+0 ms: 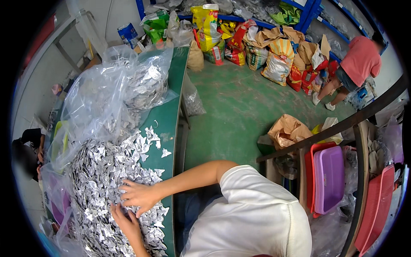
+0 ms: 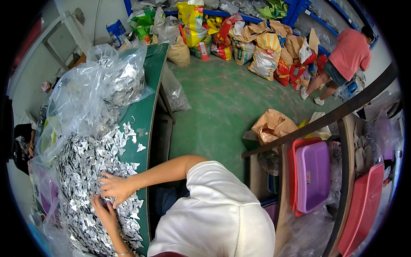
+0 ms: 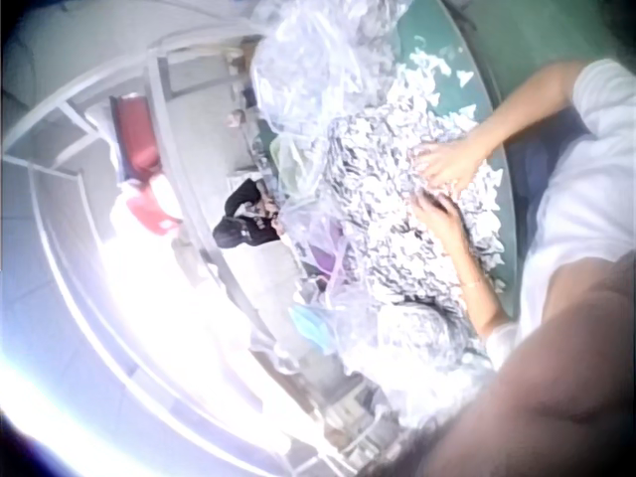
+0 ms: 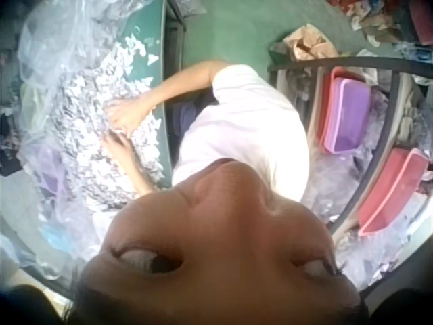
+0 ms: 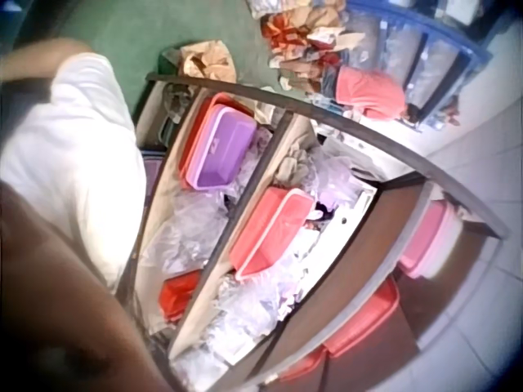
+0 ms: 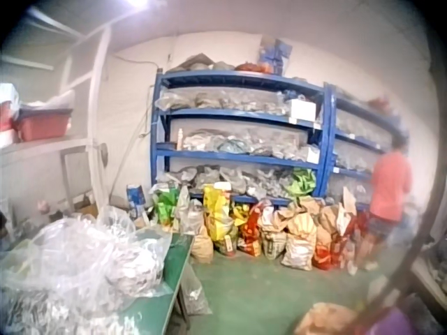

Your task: The person sorts through a large pile of silver butterfly-shaped decorative items on a green table by hand, picking up individual pieces and placing them into separate plastic bags.

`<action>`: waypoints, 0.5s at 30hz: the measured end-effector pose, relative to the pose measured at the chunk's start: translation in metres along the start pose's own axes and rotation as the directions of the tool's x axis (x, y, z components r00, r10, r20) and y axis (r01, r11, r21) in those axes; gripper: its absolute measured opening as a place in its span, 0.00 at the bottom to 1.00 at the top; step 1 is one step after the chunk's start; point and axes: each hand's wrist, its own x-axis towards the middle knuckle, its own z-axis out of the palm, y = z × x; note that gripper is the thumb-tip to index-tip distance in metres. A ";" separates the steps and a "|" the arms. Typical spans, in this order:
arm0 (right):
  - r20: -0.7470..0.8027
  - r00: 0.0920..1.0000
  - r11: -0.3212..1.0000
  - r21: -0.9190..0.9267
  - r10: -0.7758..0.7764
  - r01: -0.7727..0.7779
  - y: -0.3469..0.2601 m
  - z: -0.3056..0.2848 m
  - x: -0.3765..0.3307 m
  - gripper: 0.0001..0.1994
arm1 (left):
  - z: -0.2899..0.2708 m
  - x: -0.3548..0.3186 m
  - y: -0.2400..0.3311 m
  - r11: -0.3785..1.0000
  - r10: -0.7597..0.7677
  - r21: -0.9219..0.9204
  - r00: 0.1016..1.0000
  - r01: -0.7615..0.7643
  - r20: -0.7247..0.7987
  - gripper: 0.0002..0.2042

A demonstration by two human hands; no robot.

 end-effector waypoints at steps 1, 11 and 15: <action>0.026 0.999 0.999 0.033 -0.021 0.021 -0.003 0.000 0.000 0.26 | -0.001 -0.004 0.000 0.999 -0.015 -0.030 1.000 0.015 0.007 0.17; -0.121 0.987 0.963 0.234 -0.107 0.133 -0.009 -0.016 0.001 0.11 | -0.019 -0.043 0.009 0.987 0.025 0.159 0.997 -0.013 -0.075 0.11; -0.472 0.771 0.886 0.052 0.428 -0.460 0.036 -0.099 -0.035 0.09 | -0.022 -0.056 0.019 0.991 -0.016 0.131 0.988 0.037 -0.156 0.13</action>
